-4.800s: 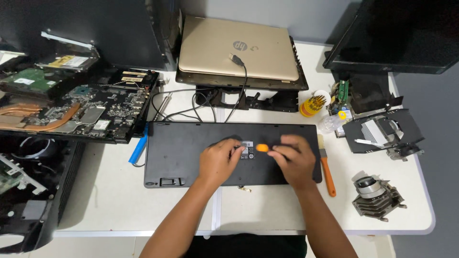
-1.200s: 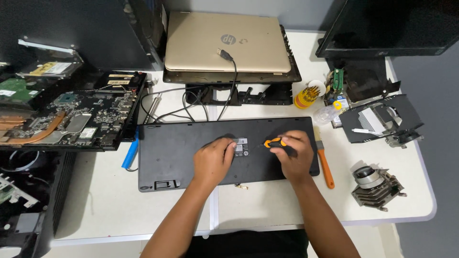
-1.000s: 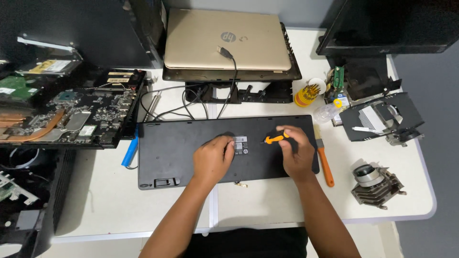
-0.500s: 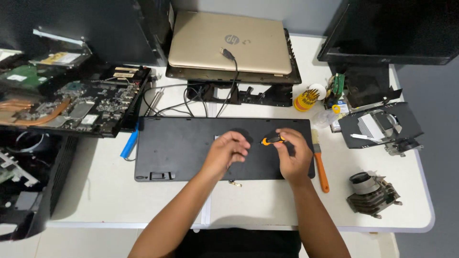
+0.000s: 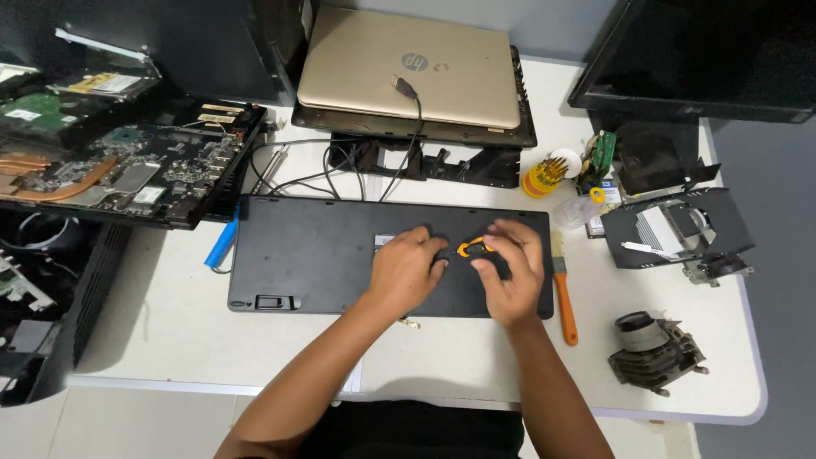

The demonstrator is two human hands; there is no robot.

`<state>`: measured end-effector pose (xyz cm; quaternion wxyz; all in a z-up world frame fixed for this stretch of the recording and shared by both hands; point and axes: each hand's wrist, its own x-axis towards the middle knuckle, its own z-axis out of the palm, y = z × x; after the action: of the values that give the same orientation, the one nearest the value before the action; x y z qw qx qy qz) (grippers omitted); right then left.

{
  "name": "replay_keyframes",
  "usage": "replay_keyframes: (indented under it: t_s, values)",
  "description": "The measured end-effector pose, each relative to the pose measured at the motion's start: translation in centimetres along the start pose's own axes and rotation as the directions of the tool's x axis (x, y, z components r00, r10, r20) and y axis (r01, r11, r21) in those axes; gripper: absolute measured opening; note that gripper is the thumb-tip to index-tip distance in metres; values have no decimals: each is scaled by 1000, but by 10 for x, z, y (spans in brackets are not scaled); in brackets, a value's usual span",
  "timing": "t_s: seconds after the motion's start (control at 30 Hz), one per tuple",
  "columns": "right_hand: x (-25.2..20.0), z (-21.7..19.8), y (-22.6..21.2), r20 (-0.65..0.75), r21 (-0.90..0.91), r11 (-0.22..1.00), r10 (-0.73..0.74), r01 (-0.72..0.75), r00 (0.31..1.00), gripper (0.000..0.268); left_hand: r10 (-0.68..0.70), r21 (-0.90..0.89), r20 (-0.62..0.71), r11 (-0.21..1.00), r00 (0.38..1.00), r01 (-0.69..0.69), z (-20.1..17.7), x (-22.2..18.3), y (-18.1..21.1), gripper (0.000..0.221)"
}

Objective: Disassembling a laptop and removing screws from a keyboard using a screwdriver.

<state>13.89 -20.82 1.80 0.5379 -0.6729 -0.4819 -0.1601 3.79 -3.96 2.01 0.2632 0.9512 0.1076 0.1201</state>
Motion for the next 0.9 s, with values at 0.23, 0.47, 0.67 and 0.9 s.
replay_keyframes:
  t_s: [0.23, 0.47, 0.67, 0.9]
  values:
    - [12, -4, -2, -69, -26, 999, 20, -22, 997, 16, 101, 20, 54, 995, 993, -102, 12, 20, -5, 8]
    - [8, -4, -6, -41, -8, 1000, -2, 2, 999, 25, 97, -39, 181, 995, 979, -91, -5, 28, 2, 6]
    - [-10, 10, 0, -135, 163, 977, 162, -140, 977, 38, 193, -16, 135, 981, 972, -193, 3, 28, -7, 7]
    - [-8, 9, 10, -115, 210, 974, 112, -86, 987, 29, 287, 86, 1, 954, 958, -286, 25, 20, -19, 12]
